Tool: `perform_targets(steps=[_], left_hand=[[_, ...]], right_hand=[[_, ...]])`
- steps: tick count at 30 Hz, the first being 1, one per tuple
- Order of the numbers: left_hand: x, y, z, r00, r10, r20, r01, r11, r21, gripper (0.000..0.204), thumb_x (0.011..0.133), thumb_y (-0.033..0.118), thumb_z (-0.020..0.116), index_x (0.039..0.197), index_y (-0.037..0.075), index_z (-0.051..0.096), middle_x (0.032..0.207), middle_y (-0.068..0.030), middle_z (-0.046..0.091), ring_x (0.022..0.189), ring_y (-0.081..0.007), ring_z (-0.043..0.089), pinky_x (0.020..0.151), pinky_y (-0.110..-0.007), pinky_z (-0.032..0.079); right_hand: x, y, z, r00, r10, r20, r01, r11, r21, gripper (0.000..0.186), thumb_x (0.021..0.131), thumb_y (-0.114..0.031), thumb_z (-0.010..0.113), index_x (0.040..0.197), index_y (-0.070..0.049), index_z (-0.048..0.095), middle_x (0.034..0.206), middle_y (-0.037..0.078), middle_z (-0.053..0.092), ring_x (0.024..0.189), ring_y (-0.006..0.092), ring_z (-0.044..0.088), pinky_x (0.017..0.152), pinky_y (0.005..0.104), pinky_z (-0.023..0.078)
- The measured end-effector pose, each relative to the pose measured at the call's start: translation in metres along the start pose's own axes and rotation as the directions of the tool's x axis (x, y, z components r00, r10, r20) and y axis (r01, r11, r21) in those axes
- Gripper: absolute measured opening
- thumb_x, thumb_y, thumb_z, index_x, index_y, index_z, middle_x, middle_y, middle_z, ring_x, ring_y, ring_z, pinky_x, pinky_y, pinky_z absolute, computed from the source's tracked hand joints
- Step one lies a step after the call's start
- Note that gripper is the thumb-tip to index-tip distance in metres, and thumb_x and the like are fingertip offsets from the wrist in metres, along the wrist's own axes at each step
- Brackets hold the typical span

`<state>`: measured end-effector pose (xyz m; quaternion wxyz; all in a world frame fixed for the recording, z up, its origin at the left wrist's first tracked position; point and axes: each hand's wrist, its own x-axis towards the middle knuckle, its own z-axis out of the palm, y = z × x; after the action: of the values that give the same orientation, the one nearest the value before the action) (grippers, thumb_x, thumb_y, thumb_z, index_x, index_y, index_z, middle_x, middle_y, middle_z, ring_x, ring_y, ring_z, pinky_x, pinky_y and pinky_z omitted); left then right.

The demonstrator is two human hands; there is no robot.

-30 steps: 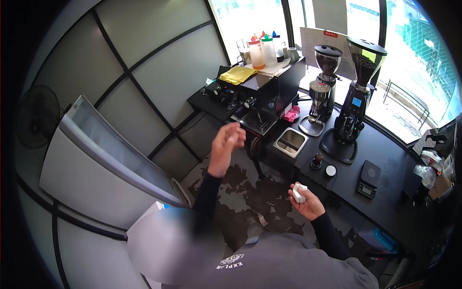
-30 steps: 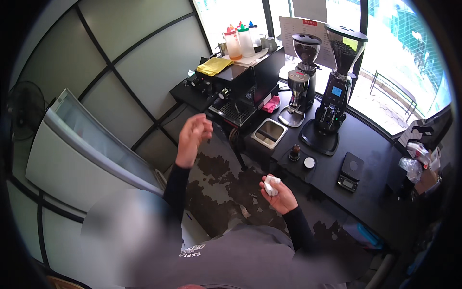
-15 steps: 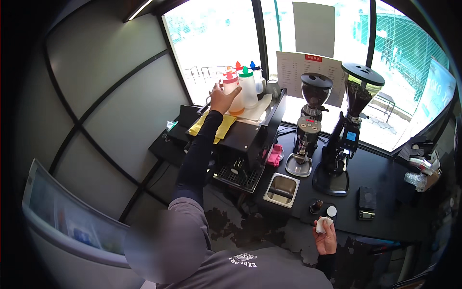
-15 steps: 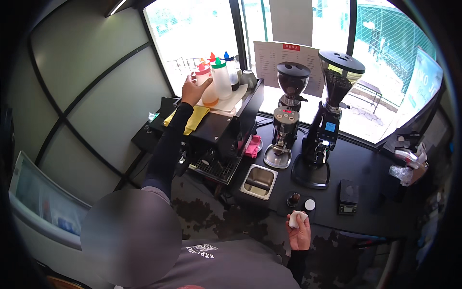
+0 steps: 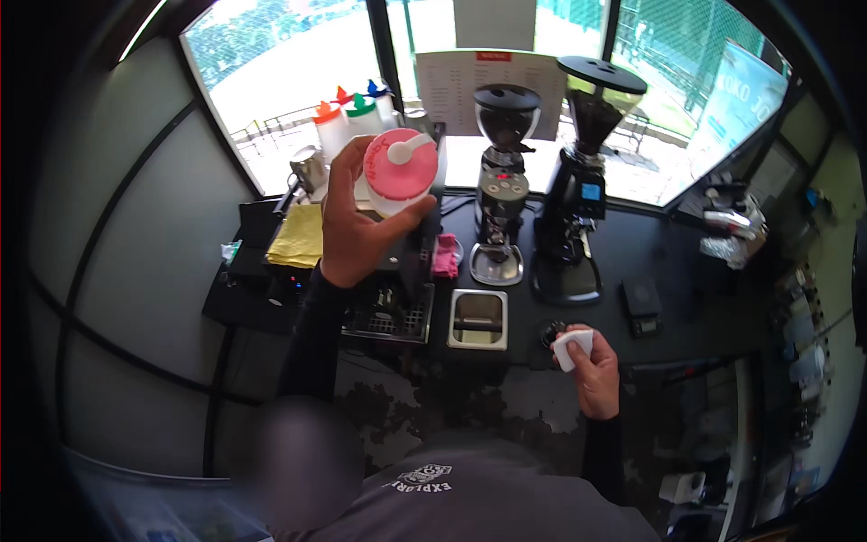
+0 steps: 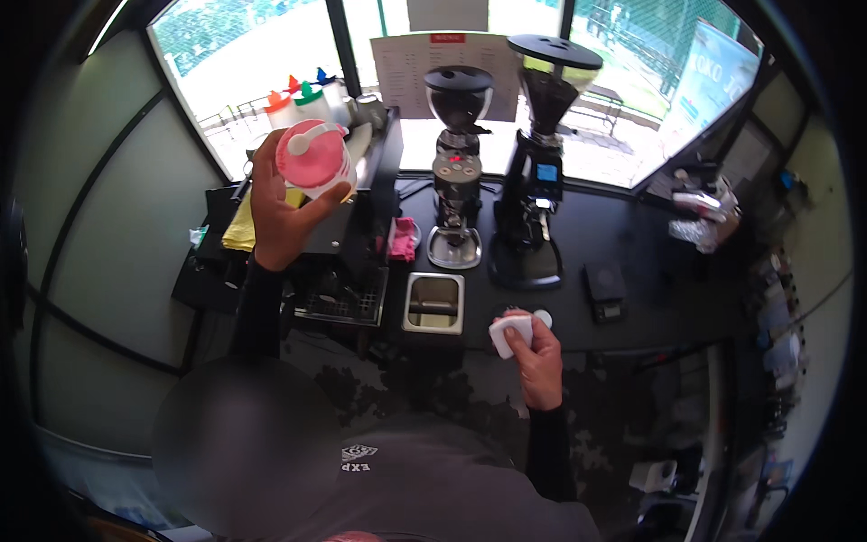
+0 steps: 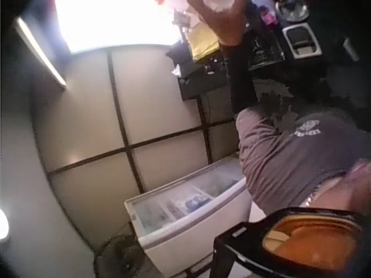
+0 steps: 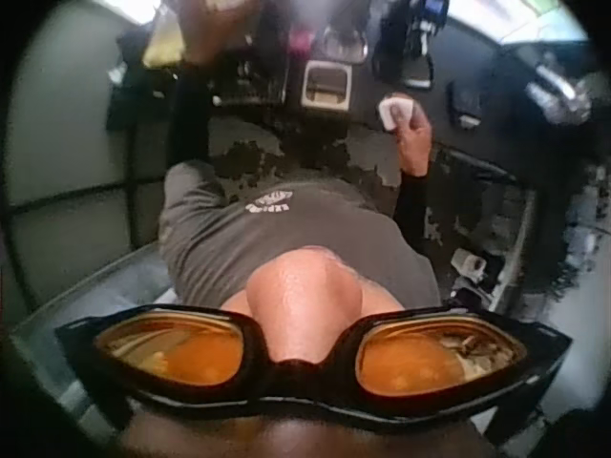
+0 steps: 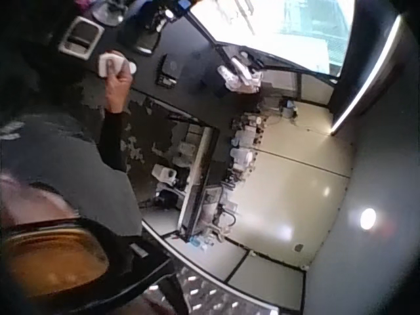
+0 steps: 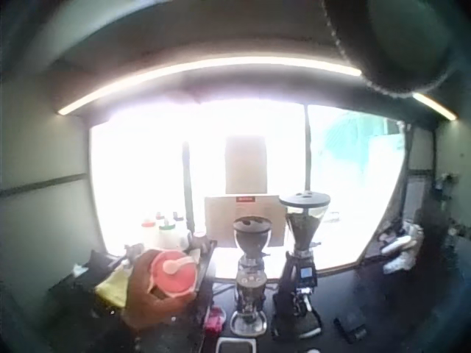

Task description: The recorder cleans the exterior of several syrup or sauce squeeze bottles at a coffee shop station.

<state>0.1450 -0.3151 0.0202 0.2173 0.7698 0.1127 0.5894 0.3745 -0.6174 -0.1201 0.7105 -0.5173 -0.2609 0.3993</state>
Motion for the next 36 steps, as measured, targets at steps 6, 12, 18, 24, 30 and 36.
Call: perform_targets(steps=[6,12,18,24,30,36], left_hand=[[-0.134,0.118,0.140,0.944,-0.190,0.269,0.295,0.851,-0.434,0.083,0.075,0.024,0.095,0.142,-0.002,0.053,0.133,-0.0149,0.062,0.121,-0.0279,0.063,0.105,-0.039,0.049],[-0.242,0.243,0.255,0.901,-0.095,0.423,0.341,0.757,-0.558,0.081,0.074,0.025,0.093,0.140,-0.001,0.055,0.135,-0.0158,0.061,0.120,-0.0282,0.063,0.104,-0.039,0.050],[-0.274,0.339,0.313,0.832,0.121,0.542,0.235,0.808,-0.540,0.081,0.075,0.026,0.093,0.141,-0.002,0.054,0.133,-0.0179,0.062,0.119,-0.0322,0.065,0.100,-0.042,0.053],[-0.298,0.412,0.354,0.737,0.234,0.634,0.185,0.833,-0.522,0.083,0.071,0.012,0.090,0.145,0.003,0.053,0.136,-0.0191,0.058,0.119,-0.0378,0.064,0.096,-0.044,0.055],[-0.322,0.459,0.392,0.686,0.363,0.630,0.125,0.795,-0.594,0.085,0.070,0.011,0.090,0.146,0.006,0.053,0.134,-0.0199,0.058,0.113,-0.0405,0.065,0.091,-0.045,0.057],[-0.326,0.483,0.437,0.611,0.439,0.659,0.211,0.712,-0.670,0.086,0.073,0.020,0.093,0.147,0.005,0.052,0.135,-0.0210,0.058,0.118,-0.0415,0.063,0.096,-0.045,0.055]], right_hand=[[-0.083,-0.072,-0.027,0.669,-0.732,0.125,0.636,0.478,-0.606,0.033,0.090,0.016,0.066,0.117,-0.001,0.071,0.119,0.015,0.072,0.108,0.0218,0.072,0.092,0.0307,0.057],[-0.192,-0.106,-0.114,0.404,-0.884,0.235,0.560,0.035,-0.828,0.046,0.076,0.012,0.074,0.119,-0.005,0.073,0.117,0.012,0.075,0.102,0.0290,0.075,0.084,0.0367,0.062],[-0.311,-0.118,-0.181,0.660,-0.749,0.057,0.222,0.122,-0.967,0.049,0.076,0.008,0.075,0.123,-0.006,0.071,0.122,0.008,0.067,0.108,0.0294,0.069,0.090,0.0397,0.059],[-0.391,-0.120,-0.208,0.628,-0.765,-0.146,-0.117,0.093,-0.989,0.047,0.076,0.005,0.078,0.121,-0.009,0.072,0.116,0.006,0.067,0.101,0.0280,0.068,0.082,0.0389,0.060],[-0.417,-0.109,-0.223,0.449,-0.836,-0.315,-0.328,0.173,-0.928,0.047,0.074,0.004,0.078,0.119,-0.009,0.073,0.113,0.005,0.067,0.095,0.0261,0.067,0.078,0.0370,0.060],[-0.441,-0.109,-0.271,0.361,-0.900,-0.243,-0.374,0.099,-0.922,0.046,0.073,0.009,0.076,0.115,-0.010,0.073,0.109,0.006,0.067,0.095,0.0287,0.068,0.077,0.0392,0.058]])
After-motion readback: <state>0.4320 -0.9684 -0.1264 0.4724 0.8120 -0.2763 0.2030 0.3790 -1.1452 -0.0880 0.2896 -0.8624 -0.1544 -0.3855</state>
